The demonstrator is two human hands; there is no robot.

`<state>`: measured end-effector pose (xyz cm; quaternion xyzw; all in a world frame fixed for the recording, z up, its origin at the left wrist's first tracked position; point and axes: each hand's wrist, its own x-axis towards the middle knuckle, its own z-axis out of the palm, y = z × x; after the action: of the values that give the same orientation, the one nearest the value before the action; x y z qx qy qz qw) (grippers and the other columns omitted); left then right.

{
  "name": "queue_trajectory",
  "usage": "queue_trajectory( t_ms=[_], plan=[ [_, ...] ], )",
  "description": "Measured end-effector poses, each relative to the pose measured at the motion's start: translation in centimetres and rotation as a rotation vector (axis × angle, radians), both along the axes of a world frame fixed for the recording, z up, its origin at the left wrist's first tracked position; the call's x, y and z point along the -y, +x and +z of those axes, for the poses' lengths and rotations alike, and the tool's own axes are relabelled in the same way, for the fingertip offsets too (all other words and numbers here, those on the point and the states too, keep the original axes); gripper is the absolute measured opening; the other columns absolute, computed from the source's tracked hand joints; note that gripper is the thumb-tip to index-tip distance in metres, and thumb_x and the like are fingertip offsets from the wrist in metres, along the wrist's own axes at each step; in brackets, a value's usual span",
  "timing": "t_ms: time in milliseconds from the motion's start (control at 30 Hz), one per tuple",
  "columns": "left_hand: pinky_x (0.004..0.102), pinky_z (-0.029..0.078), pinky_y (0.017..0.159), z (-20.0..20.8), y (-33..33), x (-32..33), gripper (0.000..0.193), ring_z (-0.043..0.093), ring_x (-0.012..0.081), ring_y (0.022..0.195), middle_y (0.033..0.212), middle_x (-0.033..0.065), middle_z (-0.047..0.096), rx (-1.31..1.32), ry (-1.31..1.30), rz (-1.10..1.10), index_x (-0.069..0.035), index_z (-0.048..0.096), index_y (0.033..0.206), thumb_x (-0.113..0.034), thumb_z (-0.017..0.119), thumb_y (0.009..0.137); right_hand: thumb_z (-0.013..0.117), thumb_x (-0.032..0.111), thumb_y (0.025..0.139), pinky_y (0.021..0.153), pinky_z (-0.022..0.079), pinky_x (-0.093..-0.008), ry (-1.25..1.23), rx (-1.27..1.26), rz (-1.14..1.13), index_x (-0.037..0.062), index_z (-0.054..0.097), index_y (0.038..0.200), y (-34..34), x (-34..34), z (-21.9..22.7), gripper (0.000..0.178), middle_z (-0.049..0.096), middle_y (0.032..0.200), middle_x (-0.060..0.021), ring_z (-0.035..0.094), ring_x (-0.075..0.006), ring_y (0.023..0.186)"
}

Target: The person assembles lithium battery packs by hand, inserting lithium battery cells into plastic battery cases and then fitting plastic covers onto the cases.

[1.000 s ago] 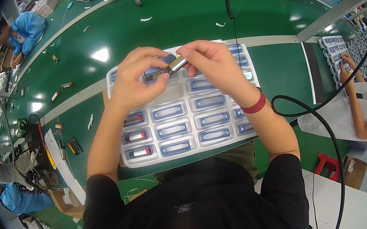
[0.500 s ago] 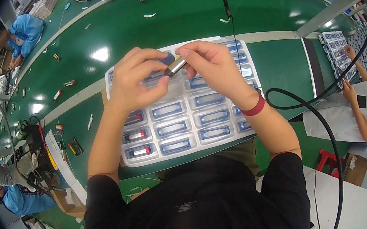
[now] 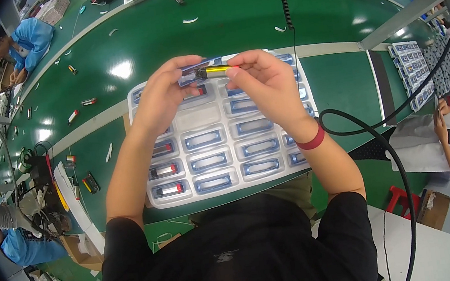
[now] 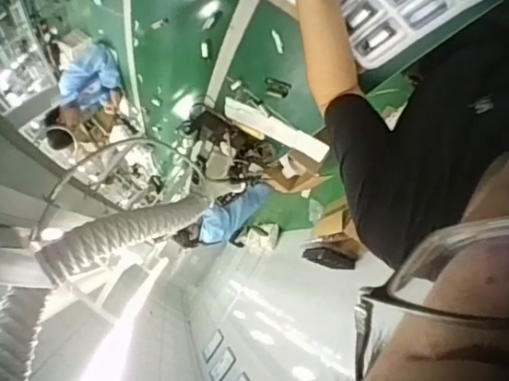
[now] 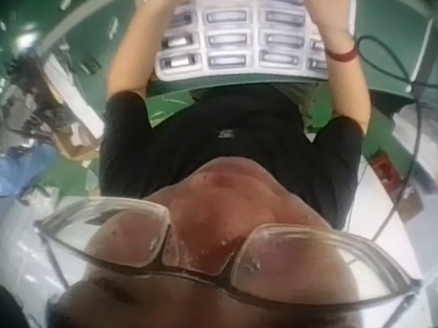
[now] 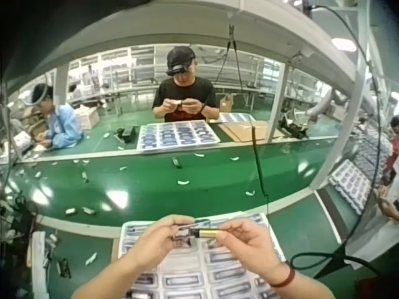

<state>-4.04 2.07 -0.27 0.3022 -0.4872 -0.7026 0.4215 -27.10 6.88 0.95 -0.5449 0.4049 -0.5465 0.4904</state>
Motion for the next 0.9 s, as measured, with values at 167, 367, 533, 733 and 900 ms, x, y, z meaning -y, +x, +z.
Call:
queue_trajectory(
  t_ms=[167, 367, 533, 733, 900],
  plan=[
    [0.0345, 0.05, 0.091, -0.8, 0.3, -0.1, 0.038, 0.054, 0.0184, 0.101, 0.135, 0.0107, 0.061, -0.26, 0.115, -0.201, 0.001, 0.06, 0.136, -0.016, 0.042, 0.107, 0.073, 0.005, 0.098, 0.079, 0.056, -0.023, 0.066, -0.057, 0.0, -0.0017, 0.068, 0.114, 0.5, 0.2, 0.6, 0.019, 0.072, 0.102, -0.0044, 0.068, -0.0082, 0.085],
    [0.0347, 0.049, 0.091, -0.4, 0.0, -0.5, 0.038, 0.053, 0.0186, 0.101, 0.135, 0.011, 0.06, -0.245, 0.137, -0.163, 0.001, 0.06, 0.136, -0.017, 0.041, 0.109, 0.078, 0.008, 0.094, 0.074, 0.053, -0.0212, -0.037, -0.133, -0.088, -0.0006, 0.07, 0.11, 1.1, 0.8, -0.6, 0.019, 0.072, 0.096, -0.0029, 0.064, -0.0056, 0.081],
    [0.0346, 0.049, 0.093, -0.5, -0.1, -0.7, 0.039, 0.053, 0.0187, 0.104, 0.136, 0.0112, 0.06, -0.224, 0.121, -0.148, 0.001, 0.059, 0.138, -0.02, 0.041, 0.11, 0.078, 0.009, 0.094, 0.07, 0.052, -0.0211, -0.037, -0.207, -0.088, -0.0002, 0.071, 0.108, 1.0, 1.1, -1.0, 0.019, 0.072, 0.093, -0.0015, 0.064, -0.0049, 0.079],
    [0.0313, 0.05, 0.091, -0.4, -0.6, -0.7, 0.037, 0.055, 0.0156, 0.101, 0.128, 0.0082, 0.062, -0.165, 0.109, -0.101, 0.002, 0.057, 0.139, -0.014, 0.049, 0.107, 0.079, 0.008, 0.092, 0.068, 0.053, -0.0231, -0.216, -0.332, -0.213, 0.001, 0.075, 0.108, 2.0, 1.1, -2.0, 0.018, 0.071, 0.089, -0.0044, 0.063, -0.0082, 0.074],
    [0.0266, 0.051, 0.085, -0.7, -1.3, -0.6, 0.034, 0.058, 0.0109, 0.091, 0.118, 0.0057, 0.063, 0.0, -0.002, -0.011, 0.001, 0.058, 0.137, -0.005, 0.057, 0.103, 0.08, 0.004, 0.09, 0.073, 0.055, -0.0261, -0.558, -0.482, -0.303, 0.0015, 0.077, 0.106, 2.1, 1.5, -2.2, 0.016, 0.068, 0.102, -0.0091, 0.064, -0.0121, 0.081]
  ],
)
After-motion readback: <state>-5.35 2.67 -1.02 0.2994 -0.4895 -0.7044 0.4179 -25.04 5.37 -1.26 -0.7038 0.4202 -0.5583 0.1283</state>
